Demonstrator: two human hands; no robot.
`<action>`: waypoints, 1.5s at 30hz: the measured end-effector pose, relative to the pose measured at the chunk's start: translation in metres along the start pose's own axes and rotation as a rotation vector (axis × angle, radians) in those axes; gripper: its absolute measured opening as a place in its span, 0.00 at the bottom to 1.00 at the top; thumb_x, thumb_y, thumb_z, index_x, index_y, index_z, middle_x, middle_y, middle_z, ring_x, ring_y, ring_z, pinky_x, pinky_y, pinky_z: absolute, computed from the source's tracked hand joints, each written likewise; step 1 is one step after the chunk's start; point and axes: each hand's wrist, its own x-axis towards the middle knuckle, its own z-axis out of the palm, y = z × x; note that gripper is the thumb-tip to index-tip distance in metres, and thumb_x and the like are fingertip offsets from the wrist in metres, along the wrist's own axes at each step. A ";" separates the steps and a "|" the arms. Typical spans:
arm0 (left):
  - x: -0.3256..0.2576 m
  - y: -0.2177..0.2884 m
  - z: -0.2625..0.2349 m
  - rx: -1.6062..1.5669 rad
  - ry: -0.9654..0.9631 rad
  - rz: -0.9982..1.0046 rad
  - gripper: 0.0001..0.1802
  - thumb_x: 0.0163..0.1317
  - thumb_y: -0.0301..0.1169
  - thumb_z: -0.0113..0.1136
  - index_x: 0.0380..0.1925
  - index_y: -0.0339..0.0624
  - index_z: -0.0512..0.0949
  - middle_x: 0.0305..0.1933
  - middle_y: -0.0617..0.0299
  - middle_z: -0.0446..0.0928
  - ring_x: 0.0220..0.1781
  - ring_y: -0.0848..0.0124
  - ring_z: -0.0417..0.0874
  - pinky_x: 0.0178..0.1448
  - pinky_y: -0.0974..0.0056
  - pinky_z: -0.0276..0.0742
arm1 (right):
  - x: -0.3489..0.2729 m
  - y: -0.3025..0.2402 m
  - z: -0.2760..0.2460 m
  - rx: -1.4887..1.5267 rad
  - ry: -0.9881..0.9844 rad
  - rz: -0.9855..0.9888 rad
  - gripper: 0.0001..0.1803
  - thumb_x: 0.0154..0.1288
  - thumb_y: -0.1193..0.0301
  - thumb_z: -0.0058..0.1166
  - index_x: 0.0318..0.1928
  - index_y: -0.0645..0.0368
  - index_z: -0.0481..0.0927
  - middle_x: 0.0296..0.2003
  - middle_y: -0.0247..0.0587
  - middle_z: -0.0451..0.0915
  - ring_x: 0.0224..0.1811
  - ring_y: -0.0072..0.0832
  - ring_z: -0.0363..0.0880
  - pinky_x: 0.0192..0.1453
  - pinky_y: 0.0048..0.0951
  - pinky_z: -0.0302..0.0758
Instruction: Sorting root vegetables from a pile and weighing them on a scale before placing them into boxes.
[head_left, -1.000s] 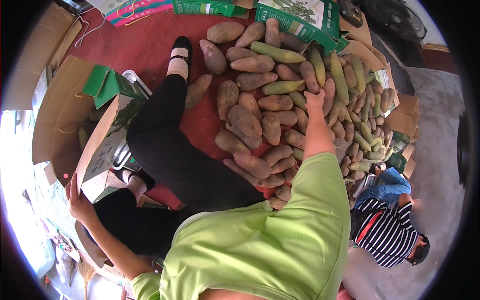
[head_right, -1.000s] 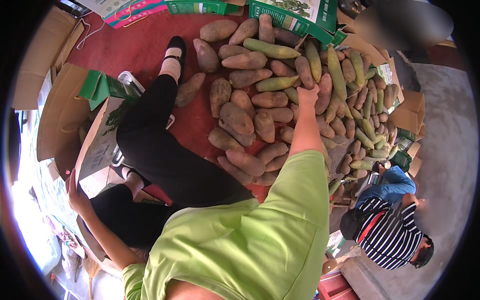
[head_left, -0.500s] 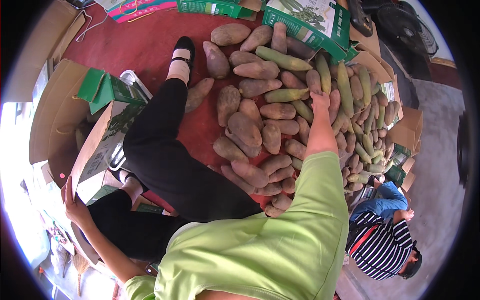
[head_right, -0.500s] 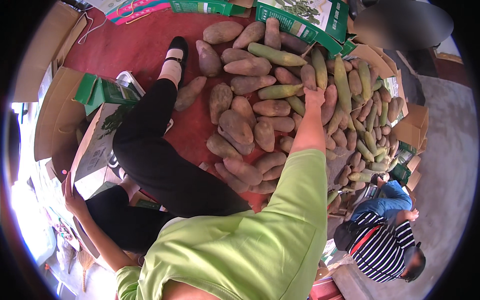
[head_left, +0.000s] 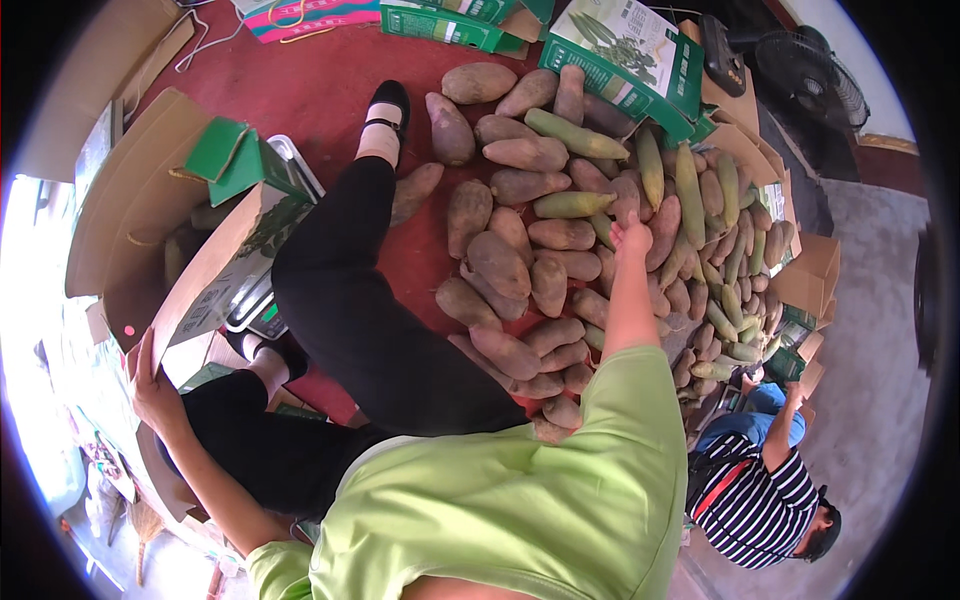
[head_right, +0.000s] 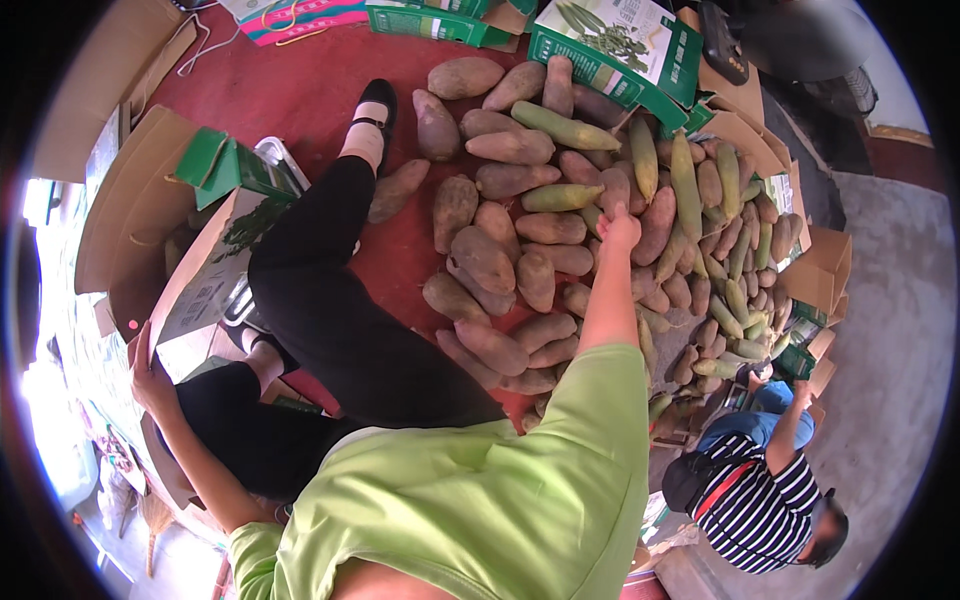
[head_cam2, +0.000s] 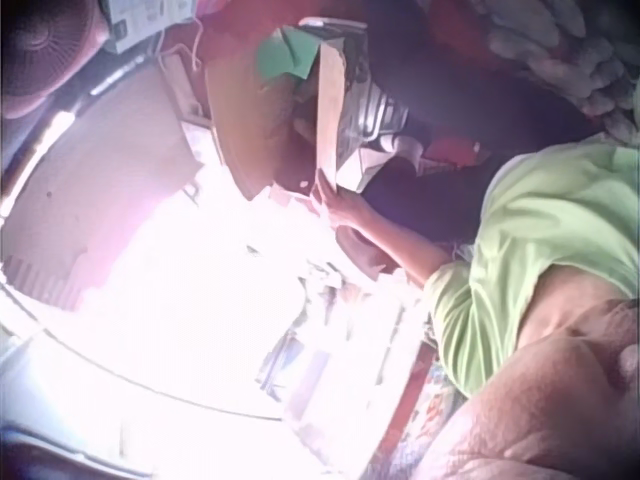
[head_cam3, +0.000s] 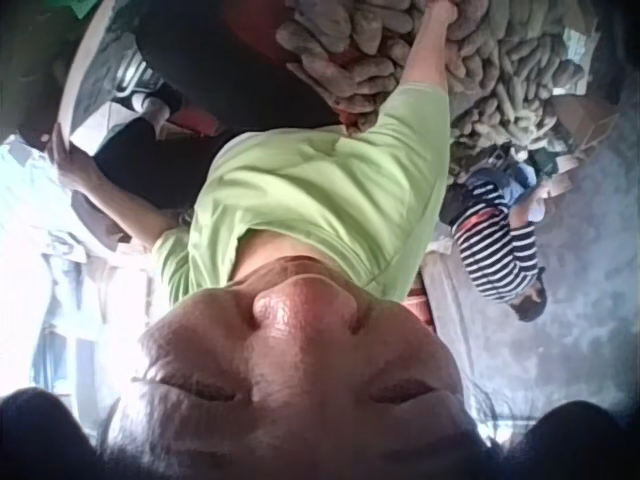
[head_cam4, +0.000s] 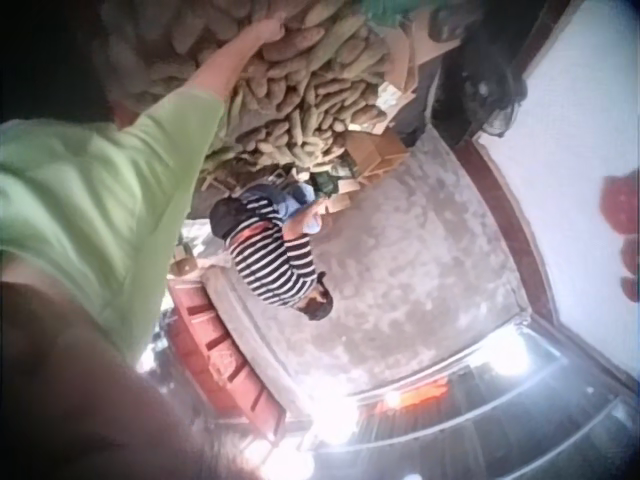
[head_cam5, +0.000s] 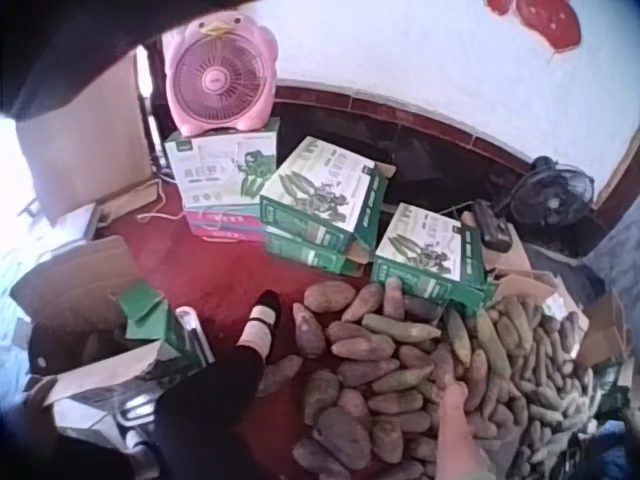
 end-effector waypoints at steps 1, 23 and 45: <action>0.000 0.001 -0.002 0.008 -0.014 -0.001 0.23 0.54 0.18 0.51 0.49 0.52 0.78 0.44 0.63 0.78 0.46 0.65 0.79 0.48 0.65 0.74 | -0.007 0.005 -0.001 0.103 -0.043 0.008 0.22 0.60 0.63 0.57 0.49 0.64 0.69 0.36 0.44 0.75 0.31 0.32 0.78 0.30 0.30 0.75; 0.000 0.012 -0.025 0.043 -0.063 -0.068 0.20 0.53 0.21 0.52 0.45 0.55 0.79 0.44 0.68 0.78 0.45 0.62 0.79 0.46 0.61 0.73 | -0.362 -0.134 0.158 0.118 -1.300 -0.403 0.20 0.62 0.68 0.53 0.51 0.67 0.71 0.40 0.42 0.77 0.35 0.27 0.78 0.43 0.27 0.75; 0.002 -0.004 -0.010 0.064 -0.065 0.093 0.23 0.54 0.18 0.50 0.48 0.52 0.78 0.44 0.62 0.77 0.47 0.60 0.79 0.46 0.61 0.73 | -0.250 -0.061 0.184 -0.141 -0.652 -0.943 0.08 0.56 0.71 0.56 0.37 0.59 0.81 0.31 0.43 0.82 0.34 0.30 0.80 0.40 0.28 0.75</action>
